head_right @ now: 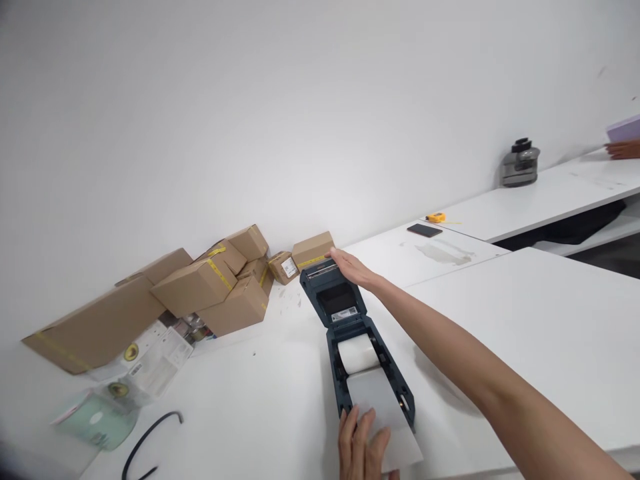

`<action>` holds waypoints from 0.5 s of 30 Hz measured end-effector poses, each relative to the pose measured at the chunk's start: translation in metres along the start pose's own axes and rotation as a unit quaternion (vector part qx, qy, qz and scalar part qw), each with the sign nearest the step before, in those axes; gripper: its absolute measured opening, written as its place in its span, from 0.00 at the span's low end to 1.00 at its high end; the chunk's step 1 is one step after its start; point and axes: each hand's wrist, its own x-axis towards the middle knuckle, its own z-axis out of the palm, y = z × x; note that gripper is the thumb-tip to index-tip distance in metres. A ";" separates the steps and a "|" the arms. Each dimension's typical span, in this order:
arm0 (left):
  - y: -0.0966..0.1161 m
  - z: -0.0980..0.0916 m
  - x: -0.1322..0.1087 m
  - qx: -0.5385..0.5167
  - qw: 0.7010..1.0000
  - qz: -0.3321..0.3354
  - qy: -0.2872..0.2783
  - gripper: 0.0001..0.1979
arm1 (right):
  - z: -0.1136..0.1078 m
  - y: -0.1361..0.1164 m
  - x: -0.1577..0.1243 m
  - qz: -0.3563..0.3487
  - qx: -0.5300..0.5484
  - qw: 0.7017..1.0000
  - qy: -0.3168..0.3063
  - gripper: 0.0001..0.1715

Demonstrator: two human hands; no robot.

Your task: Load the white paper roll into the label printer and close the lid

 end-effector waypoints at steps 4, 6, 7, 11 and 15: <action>0.001 0.001 0.009 0.001 0.999 -0.025 0.038 0.17 | 0.002 -0.002 -0.035 0.018 0.027 0.999 0.001 0.30; 0.004 0.001 0.010 0.011 0.997 -0.035 0.063 0.17 | -0.001 -0.003 -0.069 0.010 0.051 0.999 0.005 0.24; 0.007 0.001 0.009 0.015 0.996 -0.042 0.073 0.17 | -0.003 -0.003 -0.089 0.003 0.068 0.998 0.003 0.21; 0.013 -0.001 0.005 0.029 0.994 -0.061 0.083 0.15 | 0.000 0.013 -0.173 0.009 0.092 0.996 -0.014 0.17; 0.012 -0.006 -0.002 0.044 0.996 -0.061 0.042 0.13 | 0.016 0.037 -0.231 0.032 0.062 0.997 0.037 0.16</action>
